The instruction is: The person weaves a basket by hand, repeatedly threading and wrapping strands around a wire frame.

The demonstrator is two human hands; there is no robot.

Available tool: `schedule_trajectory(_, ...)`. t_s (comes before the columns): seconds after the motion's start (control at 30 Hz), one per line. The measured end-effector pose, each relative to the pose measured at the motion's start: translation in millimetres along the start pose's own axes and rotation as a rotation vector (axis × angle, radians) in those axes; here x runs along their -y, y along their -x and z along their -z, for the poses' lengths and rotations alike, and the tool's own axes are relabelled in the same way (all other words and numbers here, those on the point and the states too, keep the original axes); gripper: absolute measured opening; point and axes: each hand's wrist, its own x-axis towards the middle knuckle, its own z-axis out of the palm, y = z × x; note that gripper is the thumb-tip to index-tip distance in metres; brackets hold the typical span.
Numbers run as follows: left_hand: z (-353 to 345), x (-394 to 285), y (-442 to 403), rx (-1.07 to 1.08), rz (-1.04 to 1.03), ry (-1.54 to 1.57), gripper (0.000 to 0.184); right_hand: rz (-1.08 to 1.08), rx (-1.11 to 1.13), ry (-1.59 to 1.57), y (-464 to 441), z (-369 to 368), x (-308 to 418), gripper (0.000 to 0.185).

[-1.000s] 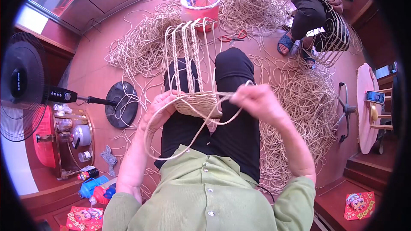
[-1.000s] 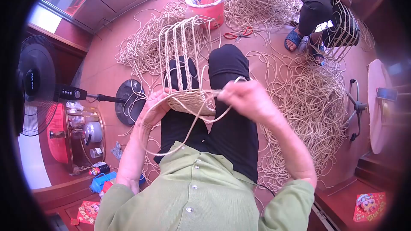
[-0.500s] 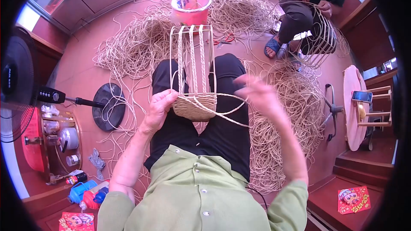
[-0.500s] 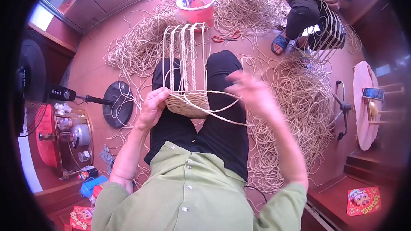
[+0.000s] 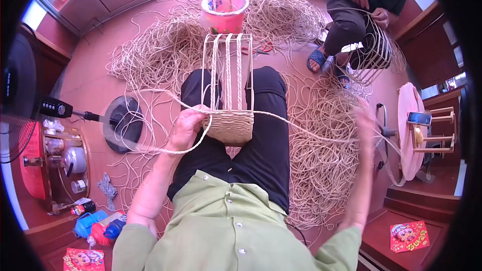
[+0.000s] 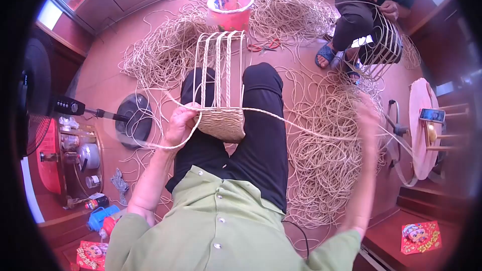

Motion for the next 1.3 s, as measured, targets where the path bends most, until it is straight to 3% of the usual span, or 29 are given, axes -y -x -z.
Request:
schedule_trajectory(0.07,0,3,-1,0.018,0.003,0.020,0.016,0.330,0.410,-0.139,29,-105,80,0.027)
schedule_trajectory(0.1,-2,1,-1,0.018,0.009,0.002,0.018,0.170,0.726,0.057,53,-123,135,0.020)
schedule_trajectory(0.17,-5,-4,4,0.001,0.032,-0.011,0.020,0.323,0.798,-0.032,61,-136,118,0.022)
schedule_trajectory(0.2,-10,-7,7,-0.017,0.044,0.000,0.021,0.300,0.549,-0.186,44,-114,84,0.018)
schedule_trajectory(0.27,-14,-5,10,-0.061,0.029,0.004,0.022,-0.125,0.076,-0.081,4,-10,-6,0.028)
schedule_trajectory(0.37,4,1,10,-0.046,0.049,-0.133,0.022,-0.412,-0.339,0.804,16,176,-179,0.051)
schedule_trajectory(0.47,1,2,8,-0.085,0.047,-0.126,0.023,-0.195,-0.450,0.738,29,137,-137,0.048)
schedule_trajectory(0.5,-1,2,7,-0.093,0.051,-0.129,0.023,-0.051,-0.451,0.625,19,79,-83,0.043)
schedule_trajectory(0.53,-14,-4,7,-0.092,0.055,-0.043,0.024,0.158,-0.188,0.100,27,16,-23,0.039)
schedule_trajectory(0.63,-10,-1,6,-0.033,0.067,-0.025,0.024,0.223,0.391,0.020,74,-129,109,0.021)
schedule_trajectory(0.73,-7,-1,9,-0.052,0.047,-0.025,0.023,0.391,0.363,-0.313,62,-146,74,0.019)
schedule_trajectory(0.77,-7,-1,11,-0.058,0.038,-0.030,0.023,0.158,0.109,-0.382,32,-113,44,0.023)
schedule_trajectory(0.8,-8,0,11,-0.038,0.022,-0.102,0.024,-0.108,-0.109,-0.265,-2,-60,-9,0.029)
schedule_trajectory(0.83,-8,1,12,-0.017,0.004,-0.171,0.024,-0.175,-0.231,-0.111,-14,-29,-57,0.031)
schedule_trajectory(0.9,-8,3,15,-0.041,-0.018,-0.168,0.025,-0.140,-0.294,0.216,-13,-28,-74,0.025)
schedule_trajectory(1.0,-17,-10,17,-0.128,0.029,0.055,0.030,-0.038,-0.197,0.227,1,-66,-19,0.032)
schedule_trajectory(1.1,-32,6,20,-0.179,-0.143,-0.185,0.049,-0.043,0.043,-0.020,37,-111,67,0.044)
schedule_trajectory(1.13,-35,9,17,-0.229,-0.140,-0.166,0.059,0.077,0.108,-0.018,46,-125,80,0.046)
schedule_trajectory(1.2,-42,12,10,-0.337,-0.192,-0.348,0.054,0.199,0.292,-0.010,64,-146,115,0.048)
schedule_trajectory(1.23,-45,14,7,-0.392,-0.218,-0.435,0.052,0.319,0.289,-0.037,71,-158,124,0.026)
schedule_trajectory(1.27,-47,16,5,-0.430,-0.241,-0.433,0.040,0.459,0.277,0.047,72,-171,119,0.018)
schedule_trajectory(1.3,-47,20,5,-0.436,-0.257,-0.408,0.038,0.598,0.264,0.132,71,-183,110,0.026)
